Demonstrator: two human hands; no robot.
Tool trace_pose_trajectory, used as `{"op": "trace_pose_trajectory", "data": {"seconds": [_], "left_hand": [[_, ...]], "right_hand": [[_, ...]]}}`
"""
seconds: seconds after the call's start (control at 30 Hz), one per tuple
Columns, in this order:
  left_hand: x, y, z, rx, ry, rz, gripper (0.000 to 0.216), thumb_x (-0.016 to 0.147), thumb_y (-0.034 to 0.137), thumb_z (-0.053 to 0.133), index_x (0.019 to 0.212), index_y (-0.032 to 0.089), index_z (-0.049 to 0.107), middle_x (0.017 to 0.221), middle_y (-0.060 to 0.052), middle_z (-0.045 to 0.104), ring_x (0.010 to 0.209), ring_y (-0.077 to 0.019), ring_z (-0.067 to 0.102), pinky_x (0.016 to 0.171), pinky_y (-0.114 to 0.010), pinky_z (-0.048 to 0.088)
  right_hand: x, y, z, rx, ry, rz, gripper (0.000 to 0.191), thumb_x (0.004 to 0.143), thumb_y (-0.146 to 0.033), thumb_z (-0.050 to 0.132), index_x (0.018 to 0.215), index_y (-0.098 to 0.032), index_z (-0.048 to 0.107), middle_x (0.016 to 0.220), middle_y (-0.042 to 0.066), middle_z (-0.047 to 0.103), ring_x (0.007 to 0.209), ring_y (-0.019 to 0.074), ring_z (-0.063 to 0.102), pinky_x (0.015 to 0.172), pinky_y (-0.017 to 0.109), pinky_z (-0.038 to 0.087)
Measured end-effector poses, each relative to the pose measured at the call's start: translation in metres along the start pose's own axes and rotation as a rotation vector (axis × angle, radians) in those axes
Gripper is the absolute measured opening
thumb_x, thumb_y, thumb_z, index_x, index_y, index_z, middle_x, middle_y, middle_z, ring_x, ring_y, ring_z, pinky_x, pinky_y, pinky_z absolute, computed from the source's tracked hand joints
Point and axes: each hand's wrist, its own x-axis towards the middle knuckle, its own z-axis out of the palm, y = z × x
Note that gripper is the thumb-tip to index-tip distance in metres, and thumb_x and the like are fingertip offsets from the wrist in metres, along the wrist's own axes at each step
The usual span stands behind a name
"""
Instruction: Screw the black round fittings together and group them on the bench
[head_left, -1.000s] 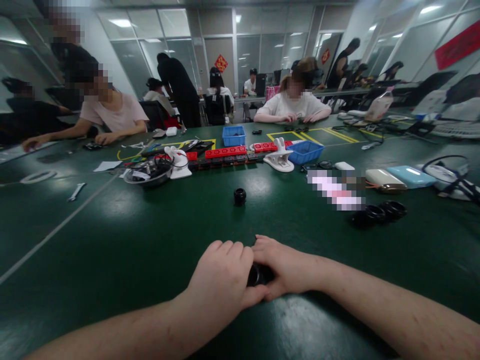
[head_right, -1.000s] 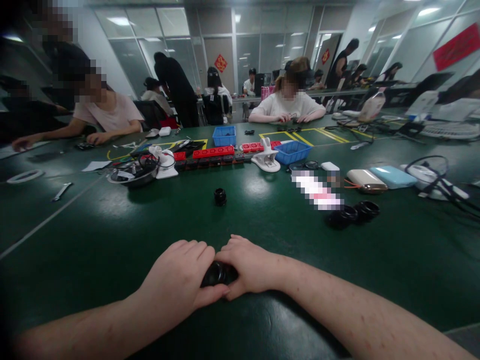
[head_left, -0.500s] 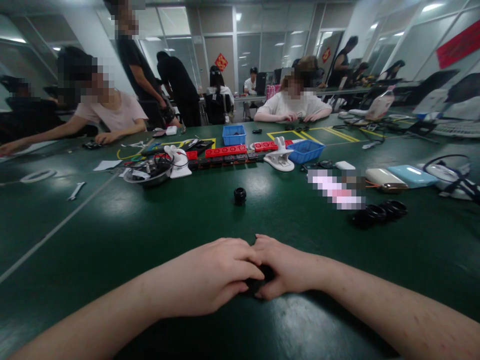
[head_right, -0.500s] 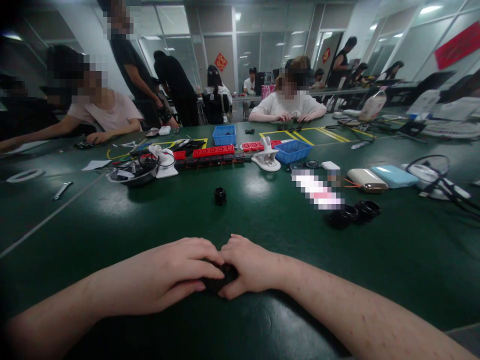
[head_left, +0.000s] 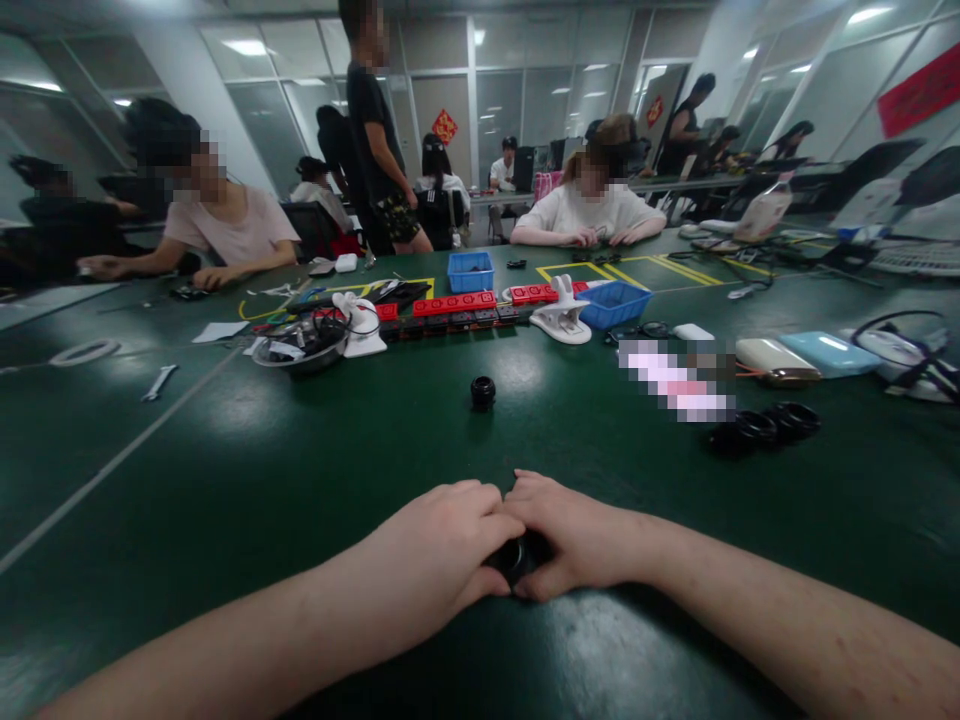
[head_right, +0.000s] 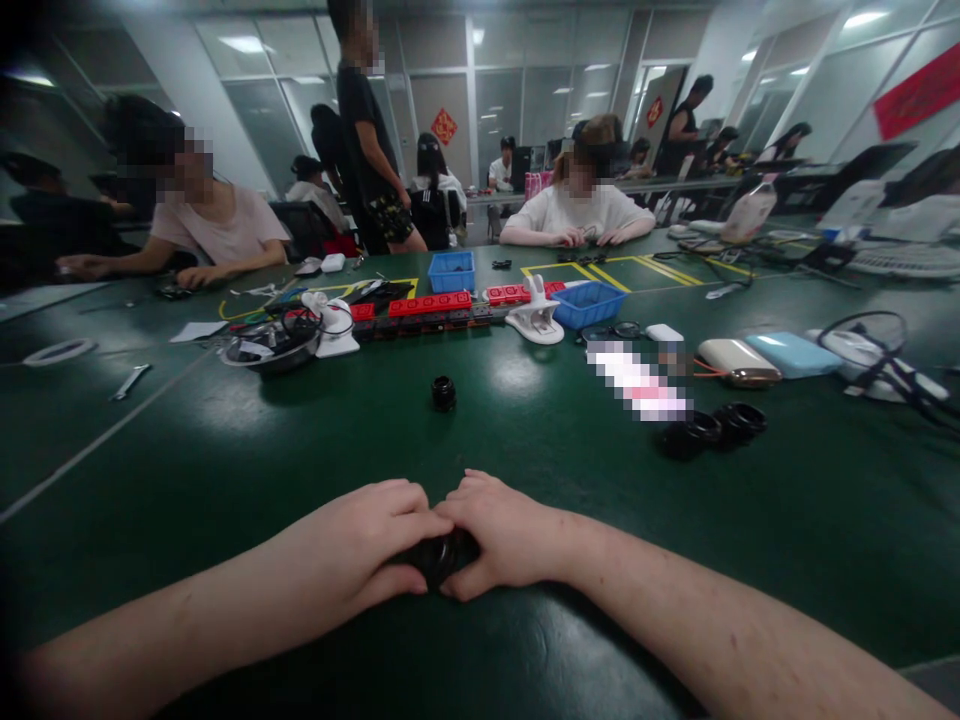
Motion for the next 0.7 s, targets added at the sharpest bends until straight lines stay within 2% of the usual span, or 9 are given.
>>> {"op": "trace_pose_trajectory", "data": {"seconds": [0.1,0.17,0.3,0.53,0.63,0.7], "left_hand": [[0.004,0.008,0.006,0.152,-0.018,-0.146,0.036,0.071,0.029,0.073,0.1,0.012,0.061,0.087,-0.007,0.061,0.08,-0.0255,0.058,0.07,-0.037,0.046],[0.006,0.011,0.011,0.217,-0.005,-0.181,0.037,0.071,0.035,0.071,0.096,0.009,0.062,0.084,-0.009,0.061,0.077,-0.0268,0.058,0.068,-0.039,0.047],[0.007,0.013,0.021,0.297,0.082,-0.201,0.037,0.074,0.044,0.066,0.084,0.009,0.063,0.077,-0.009,0.061,0.072,-0.0265,0.058,0.064,-0.039,0.047],[0.007,0.015,0.033,0.352,0.224,-0.23,0.037,0.073,0.048,0.065,0.074,0.012,0.06,0.069,-0.008,0.058,0.065,-0.0251,0.056,0.058,-0.037,0.046],[0.008,0.013,0.032,0.308,0.233,-0.236,0.041,0.072,0.053,0.064,0.075,0.012,0.06,0.07,-0.008,0.058,0.068,-0.0257,0.055,0.061,-0.039,0.046],[0.007,0.009,0.027,0.24,0.216,-0.187,0.047,0.069,0.057,0.064,0.078,0.012,0.06,0.075,-0.008,0.059,0.071,-0.0261,0.055,0.065,-0.041,0.045]], "right_hand": [[0.0,-0.002,-0.001,0.01,0.011,0.017,0.04,0.056,-0.027,0.074,0.092,-0.02,0.059,0.084,0.0,0.059,0.083,0.0178,0.055,0.099,0.046,0.023],[0.001,-0.002,-0.001,0.015,0.011,0.013,0.039,0.057,-0.027,0.073,0.092,-0.02,0.058,0.083,-0.001,0.059,0.083,0.0179,0.055,0.099,0.047,0.023],[0.001,0.0,0.001,0.001,-0.001,0.005,0.033,0.06,-0.031,0.072,0.087,-0.017,0.058,0.08,0.0,0.058,0.081,0.0179,0.055,0.098,0.046,0.024],[0.001,0.004,0.003,-0.038,-0.008,-0.003,0.038,0.056,-0.031,0.075,0.088,-0.017,0.059,0.08,0.0,0.058,0.082,0.0178,0.055,0.1,0.045,0.024],[0.001,0.005,0.003,-0.017,-0.014,-0.009,0.039,0.058,-0.031,0.074,0.091,-0.017,0.059,0.085,0.002,0.06,0.085,0.019,0.055,0.1,0.047,0.023],[0.0,0.006,0.003,0.003,-0.012,-0.02,0.04,0.06,-0.03,0.072,0.096,-0.017,0.059,0.088,0.003,0.061,0.087,0.0198,0.055,0.1,0.048,0.022]]}}
